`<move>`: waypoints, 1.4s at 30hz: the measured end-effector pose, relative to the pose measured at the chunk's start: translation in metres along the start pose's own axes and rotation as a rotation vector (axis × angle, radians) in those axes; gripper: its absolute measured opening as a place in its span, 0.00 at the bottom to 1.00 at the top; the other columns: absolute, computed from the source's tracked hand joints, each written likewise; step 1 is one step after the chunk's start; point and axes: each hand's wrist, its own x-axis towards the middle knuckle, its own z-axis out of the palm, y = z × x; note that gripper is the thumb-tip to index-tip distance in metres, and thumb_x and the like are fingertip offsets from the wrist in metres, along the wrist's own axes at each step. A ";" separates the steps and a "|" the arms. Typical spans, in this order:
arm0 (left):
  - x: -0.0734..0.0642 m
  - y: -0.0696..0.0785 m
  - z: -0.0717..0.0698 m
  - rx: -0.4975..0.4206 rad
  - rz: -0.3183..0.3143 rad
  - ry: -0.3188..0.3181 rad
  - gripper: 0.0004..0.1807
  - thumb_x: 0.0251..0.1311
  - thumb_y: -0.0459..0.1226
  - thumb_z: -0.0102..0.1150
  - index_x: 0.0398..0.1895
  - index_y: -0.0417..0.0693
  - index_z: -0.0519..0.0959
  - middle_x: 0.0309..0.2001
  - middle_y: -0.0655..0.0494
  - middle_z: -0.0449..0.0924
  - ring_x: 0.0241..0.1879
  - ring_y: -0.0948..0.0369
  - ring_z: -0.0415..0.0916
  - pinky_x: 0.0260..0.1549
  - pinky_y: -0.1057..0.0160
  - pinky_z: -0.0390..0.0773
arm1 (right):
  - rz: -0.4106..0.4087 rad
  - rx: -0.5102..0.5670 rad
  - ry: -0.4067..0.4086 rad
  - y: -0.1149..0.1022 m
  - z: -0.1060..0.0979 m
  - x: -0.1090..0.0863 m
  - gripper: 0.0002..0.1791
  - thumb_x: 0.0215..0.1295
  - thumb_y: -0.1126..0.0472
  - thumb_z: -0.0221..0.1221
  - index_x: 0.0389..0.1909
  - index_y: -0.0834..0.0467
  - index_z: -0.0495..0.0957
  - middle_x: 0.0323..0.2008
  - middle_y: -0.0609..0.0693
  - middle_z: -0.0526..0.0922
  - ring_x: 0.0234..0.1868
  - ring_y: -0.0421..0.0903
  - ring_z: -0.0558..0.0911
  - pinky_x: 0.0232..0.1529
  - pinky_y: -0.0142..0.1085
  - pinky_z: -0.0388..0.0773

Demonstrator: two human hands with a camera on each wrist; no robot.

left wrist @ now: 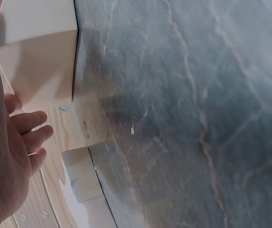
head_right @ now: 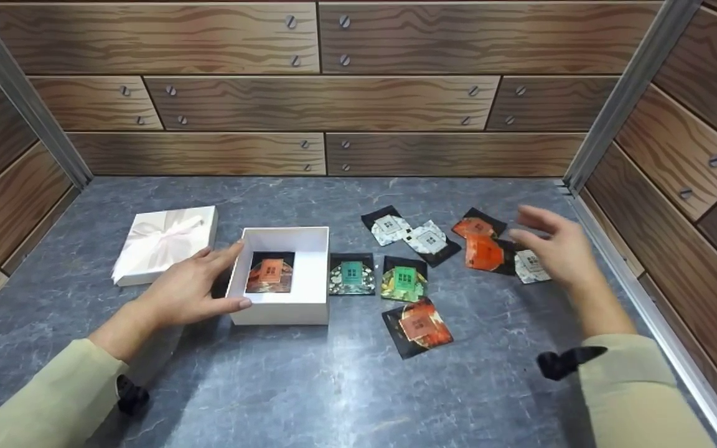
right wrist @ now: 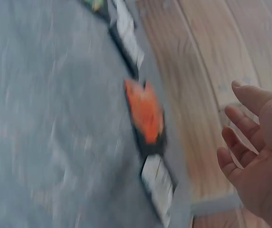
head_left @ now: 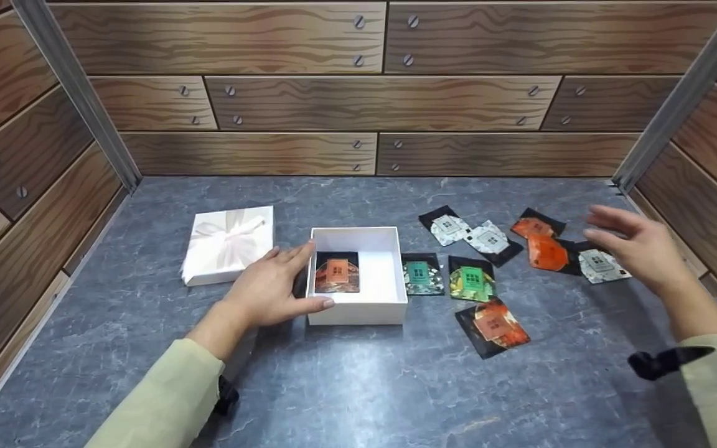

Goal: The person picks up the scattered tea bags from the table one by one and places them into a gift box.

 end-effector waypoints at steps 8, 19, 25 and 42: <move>-0.001 0.001 -0.001 0.001 -0.005 0.000 0.65 0.57 0.80 0.52 0.86 0.46 0.54 0.77 0.36 0.66 0.75 0.39 0.66 0.78 0.43 0.57 | 0.145 -0.056 0.000 0.046 -0.019 -0.013 0.35 0.73 0.52 0.69 0.75 0.61 0.72 0.48 0.17 0.78 0.49 0.18 0.72 0.47 0.13 0.70; 0.002 0.002 -0.001 -0.010 -0.007 -0.012 0.66 0.57 0.80 0.51 0.87 0.46 0.53 0.77 0.36 0.66 0.75 0.39 0.66 0.79 0.43 0.56 | 0.237 -0.078 -0.050 0.076 -0.018 -0.016 0.43 0.73 0.50 0.68 0.77 0.70 0.64 0.50 0.19 0.74 0.48 0.20 0.70 0.43 0.15 0.70; 0.001 0.001 -0.001 -0.011 -0.005 -0.006 0.66 0.57 0.80 0.51 0.87 0.47 0.52 0.77 0.35 0.65 0.75 0.38 0.65 0.78 0.43 0.56 | 0.258 -0.005 -0.072 0.084 -0.013 -0.014 0.44 0.73 0.52 0.69 0.79 0.70 0.61 0.47 0.17 0.74 0.49 0.20 0.70 0.44 0.17 0.70; -0.001 0.000 0.000 0.002 -0.018 -0.016 0.66 0.57 0.82 0.49 0.87 0.47 0.52 0.77 0.37 0.65 0.75 0.41 0.65 0.79 0.44 0.55 | 0.179 -0.193 -0.057 0.084 -0.002 -0.009 0.40 0.75 0.55 0.66 0.78 0.72 0.61 0.69 0.76 0.70 0.56 0.31 0.74 0.48 0.11 0.61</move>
